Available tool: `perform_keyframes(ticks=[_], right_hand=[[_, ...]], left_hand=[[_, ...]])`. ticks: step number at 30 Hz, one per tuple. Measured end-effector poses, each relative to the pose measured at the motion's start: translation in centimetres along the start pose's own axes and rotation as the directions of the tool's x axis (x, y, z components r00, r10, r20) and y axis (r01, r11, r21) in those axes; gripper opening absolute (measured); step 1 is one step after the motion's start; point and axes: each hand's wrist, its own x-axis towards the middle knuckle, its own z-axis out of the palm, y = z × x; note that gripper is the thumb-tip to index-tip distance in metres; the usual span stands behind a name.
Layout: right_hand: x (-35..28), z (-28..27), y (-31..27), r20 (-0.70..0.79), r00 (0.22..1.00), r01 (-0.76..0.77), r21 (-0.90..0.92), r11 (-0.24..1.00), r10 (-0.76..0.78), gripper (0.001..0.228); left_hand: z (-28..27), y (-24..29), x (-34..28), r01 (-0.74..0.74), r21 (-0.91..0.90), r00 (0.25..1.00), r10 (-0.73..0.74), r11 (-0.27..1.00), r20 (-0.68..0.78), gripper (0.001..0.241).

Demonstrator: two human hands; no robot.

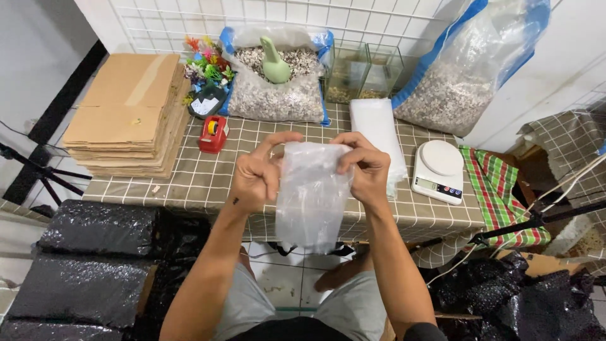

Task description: Packaging granular substrate into small bags, weighing them on a scale, and placing them into mailers.

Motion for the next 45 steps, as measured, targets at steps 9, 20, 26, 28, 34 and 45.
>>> perform_keyframes(ticks=[9,20,26,28,34,45], right_hand=[[0.0,0.6,-0.3,-0.026,0.999,-0.041,-0.074,0.996,0.040,0.019],[-3.6,-0.7,1.7,0.050,0.979,-0.204,0.174,0.963,0.198,0.019],[-7.3,-2.4,4.3,-0.027,0.711,-0.646,0.371,0.667,0.703,0.052],[-6.5,-0.5,2.2,-0.059,0.728,-0.684,0.011,0.730,0.683,0.054],[-5.1,0.6,1.3,0.077,0.691,-0.722,0.060,0.689,0.718,0.084],[-5.9,0.7,8.9,-0.086,0.697,-0.717,-0.074,0.694,0.711,0.068]], left_hand=[[1.4,3.0,0.4,0.455,0.218,0.887,-0.419,0.863,-0.192,0.080],[1.6,0.1,-2.2,0.565,0.079,0.787,-0.507,0.821,-0.352,0.032],[1.3,-0.9,-3.4,0.634,0.098,0.725,-0.545,0.767,-0.422,0.027],[1.7,-0.6,-3.6,0.657,0.087,0.700,-0.563,0.749,-0.439,0.030],[-1.1,-3.1,-5.4,0.700,-0.112,0.589,-0.659,0.705,-0.467,0.035],[-6.0,-12.2,-5.5,0.830,0.278,0.542,-0.581,0.483,-0.607,0.025]])
